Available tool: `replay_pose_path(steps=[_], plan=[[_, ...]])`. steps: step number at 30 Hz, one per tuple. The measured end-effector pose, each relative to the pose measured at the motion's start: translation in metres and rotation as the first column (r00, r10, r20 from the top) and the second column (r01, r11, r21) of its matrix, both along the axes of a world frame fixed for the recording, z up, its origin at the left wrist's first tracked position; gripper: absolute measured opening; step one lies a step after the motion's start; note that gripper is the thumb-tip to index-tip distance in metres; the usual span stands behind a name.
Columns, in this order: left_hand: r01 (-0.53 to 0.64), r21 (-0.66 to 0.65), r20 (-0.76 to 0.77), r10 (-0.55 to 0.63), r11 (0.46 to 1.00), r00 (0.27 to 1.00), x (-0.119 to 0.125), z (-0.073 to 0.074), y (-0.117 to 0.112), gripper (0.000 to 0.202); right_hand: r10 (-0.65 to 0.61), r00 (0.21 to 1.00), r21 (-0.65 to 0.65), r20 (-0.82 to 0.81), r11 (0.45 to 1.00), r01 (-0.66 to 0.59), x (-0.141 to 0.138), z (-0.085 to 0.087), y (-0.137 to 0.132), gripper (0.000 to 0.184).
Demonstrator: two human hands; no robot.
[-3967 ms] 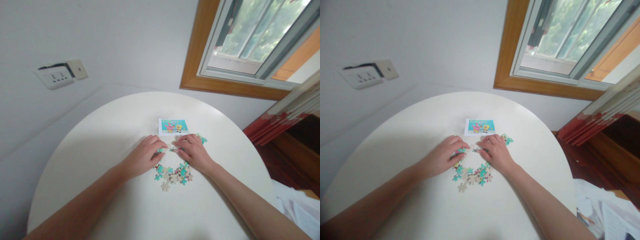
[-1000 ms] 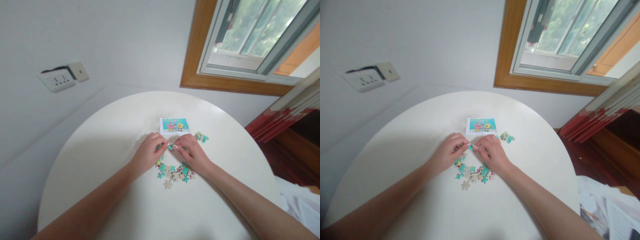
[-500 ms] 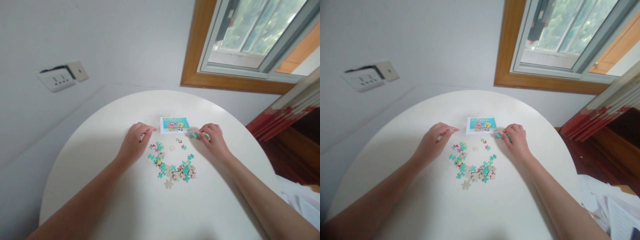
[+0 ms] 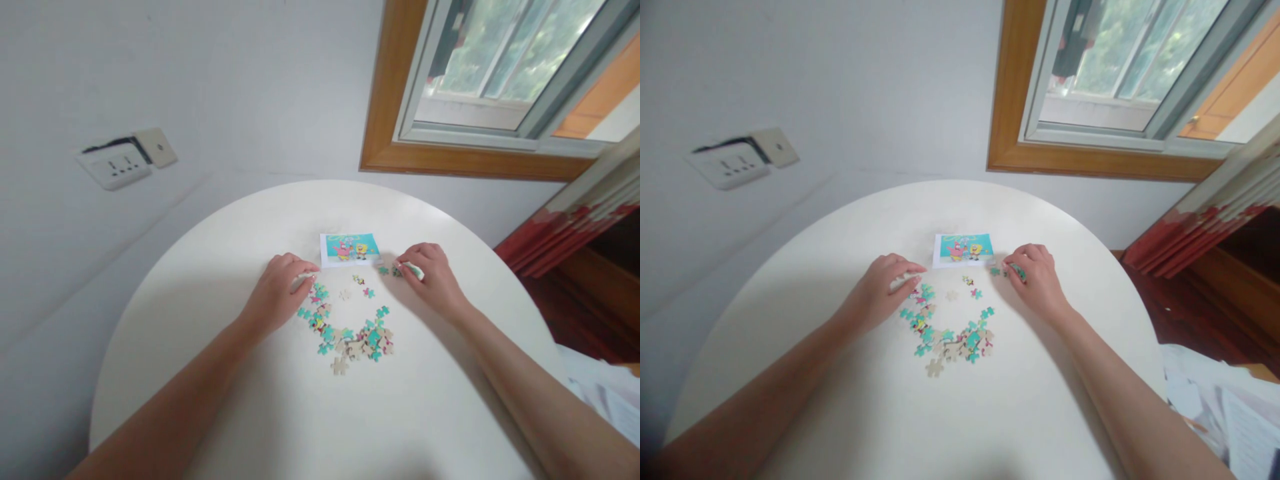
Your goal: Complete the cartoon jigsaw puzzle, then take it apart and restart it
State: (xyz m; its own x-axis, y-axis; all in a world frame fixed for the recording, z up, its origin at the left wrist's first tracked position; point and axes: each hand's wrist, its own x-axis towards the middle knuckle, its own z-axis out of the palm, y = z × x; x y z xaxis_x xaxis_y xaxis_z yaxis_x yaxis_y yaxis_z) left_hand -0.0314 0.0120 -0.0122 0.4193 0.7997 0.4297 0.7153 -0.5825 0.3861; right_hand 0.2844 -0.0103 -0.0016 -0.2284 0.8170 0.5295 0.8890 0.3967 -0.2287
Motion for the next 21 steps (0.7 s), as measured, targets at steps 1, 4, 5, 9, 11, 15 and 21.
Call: replay_pose_path(steps=[1, 4, 5, 9, 11, 15, 21], plan=[[0.009, -0.007, -0.013, -0.009, 1.000, 1.000, -0.001, -0.001, 0.000, 0.021, 0.061, 0.998, -0.018, -0.005, 0.998, -0.062, -0.004, 0.002, -0.003, 0.020], [0.023, -0.022, -0.039, -0.024, 0.999, 0.999, -0.002, -0.003, -0.002, 0.020, 0.239, 0.970, -0.131, -0.042, 0.961, -0.243, -0.013, 0.007, -0.010, 0.024], [0.022, -0.026, -0.040, -0.023, 0.999, 0.999, -0.001, -0.003, -0.002, 0.020, 0.294, 0.953, -0.184, -0.074, 0.935, -0.303, -0.016, 0.008, -0.013, 0.027], [0.029, -0.054, -0.030, -0.031, 0.998, 0.999, 0.000, -0.003, -0.004, 0.019, 0.408, 0.892, -0.358, -0.195, 0.817, -0.452, -0.020, 0.012, -0.018, 0.030], [0.016, -0.061, -0.045, -0.019, 0.998, 0.999, 0.001, -0.003, -0.005, 0.018, 0.411, 0.888, -0.400, -0.207, 0.792, -0.460, -0.020, 0.014, -0.019, 0.027], [-0.089, -0.049, -0.141, 0.081, 0.995, 0.987, 0.004, -0.004, -0.008, 0.020, 0.403, 0.893, -0.444, -0.201, 0.775, -0.450, -0.021, 0.015, -0.019, 0.025], [-0.167, -0.035, -0.210, 0.156, 0.985, 0.965, 0.011, -0.004, -0.012, 0.022, 0.407, 0.889, -0.412, -0.210, 0.788, -0.458, -0.029, 0.013, -0.022, 0.025]])
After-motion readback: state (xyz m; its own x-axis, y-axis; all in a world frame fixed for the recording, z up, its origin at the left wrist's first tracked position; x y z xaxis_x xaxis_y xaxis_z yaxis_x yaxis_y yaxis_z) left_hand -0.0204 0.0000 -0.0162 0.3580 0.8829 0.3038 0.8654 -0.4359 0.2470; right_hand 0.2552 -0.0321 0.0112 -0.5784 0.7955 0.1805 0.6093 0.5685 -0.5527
